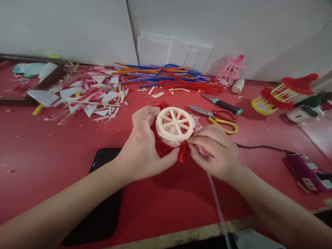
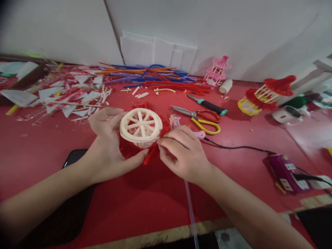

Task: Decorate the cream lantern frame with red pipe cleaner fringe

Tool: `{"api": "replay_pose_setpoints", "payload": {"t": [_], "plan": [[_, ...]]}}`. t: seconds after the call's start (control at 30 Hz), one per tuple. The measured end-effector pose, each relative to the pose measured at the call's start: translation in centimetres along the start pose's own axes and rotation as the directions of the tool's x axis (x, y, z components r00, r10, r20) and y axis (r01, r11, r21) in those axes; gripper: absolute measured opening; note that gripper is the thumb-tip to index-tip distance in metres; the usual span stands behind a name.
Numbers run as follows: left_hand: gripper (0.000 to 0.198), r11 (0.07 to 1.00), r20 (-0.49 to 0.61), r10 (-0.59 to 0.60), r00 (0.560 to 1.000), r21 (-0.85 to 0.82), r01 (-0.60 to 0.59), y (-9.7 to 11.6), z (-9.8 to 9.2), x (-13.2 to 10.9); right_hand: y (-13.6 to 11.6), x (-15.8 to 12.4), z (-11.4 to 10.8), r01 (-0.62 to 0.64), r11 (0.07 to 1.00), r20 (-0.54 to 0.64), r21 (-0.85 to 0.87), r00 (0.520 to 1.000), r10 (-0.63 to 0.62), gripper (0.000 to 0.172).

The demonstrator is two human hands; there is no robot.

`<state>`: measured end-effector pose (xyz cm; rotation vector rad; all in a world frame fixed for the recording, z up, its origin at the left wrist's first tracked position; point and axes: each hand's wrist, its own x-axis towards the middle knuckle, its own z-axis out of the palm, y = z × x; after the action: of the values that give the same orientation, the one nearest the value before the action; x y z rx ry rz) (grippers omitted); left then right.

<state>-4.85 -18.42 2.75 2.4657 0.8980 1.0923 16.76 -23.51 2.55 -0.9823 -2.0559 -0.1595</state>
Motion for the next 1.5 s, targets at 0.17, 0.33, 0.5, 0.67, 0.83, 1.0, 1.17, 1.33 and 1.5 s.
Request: {"api": "replay_pose_setpoints", "payload": {"t": [0.17,0.33,0.5,0.67,0.83,1.0,1.17,1.33,1.5], "plan": [[0.07,0.998,-0.06,-0.059,0.996,0.026,0.061,0.4,0.4,-0.2,0.2,-0.6,0.0,0.05,0.996,0.047,-0.073,0.998,-0.047,0.028],[0.071,0.993,-0.09,-0.091,0.992,0.064,0.097,1.0,0.7,-0.3,0.2,-0.5,-0.1,0.056,0.996,0.069,-0.068,0.996,-0.052,0.031],[0.068,0.989,-0.119,-0.119,0.986,0.075,0.128,1.2,1.0,-0.4,0.1,-0.5,-0.1,0.009,0.997,0.092,-0.074,0.996,-0.002,0.032],[0.066,0.989,-0.137,-0.128,0.982,0.062,0.138,1.5,1.2,-0.4,0.1,-0.6,-0.2,0.016,0.999,0.082,-0.044,0.997,-0.012,0.033],[0.063,0.989,-0.14,-0.133,0.981,0.049,0.141,1.5,1.3,-0.3,0.0,-0.6,-0.3,0.04,0.999,0.052,-0.035,0.998,-0.038,0.035],[0.067,0.989,-0.15,-0.131,0.98,0.054,0.141,1.4,1.4,-0.4,0.1,-0.7,-0.1,0.034,0.999,0.052,-0.036,0.998,-0.032,0.036],[0.063,0.986,-0.132,-0.139,0.981,0.068,0.149,1.4,1.5,-0.4,0.1,-0.7,-0.1,0.039,0.999,0.061,-0.037,0.997,-0.037,0.036],[0.063,0.985,-0.114,-0.108,0.988,0.12,0.121,1.1,1.3,-0.7,0.1,-0.6,-0.2,0.058,0.997,0.085,-0.045,0.995,-0.054,0.033],[0.057,0.995,-0.07,0.044,0.997,0.087,-0.038,-0.5,0.0,-0.4,0.4,-0.9,-0.2,0.05,0.999,0.121,-0.008,0.991,-0.049,0.04]]}}
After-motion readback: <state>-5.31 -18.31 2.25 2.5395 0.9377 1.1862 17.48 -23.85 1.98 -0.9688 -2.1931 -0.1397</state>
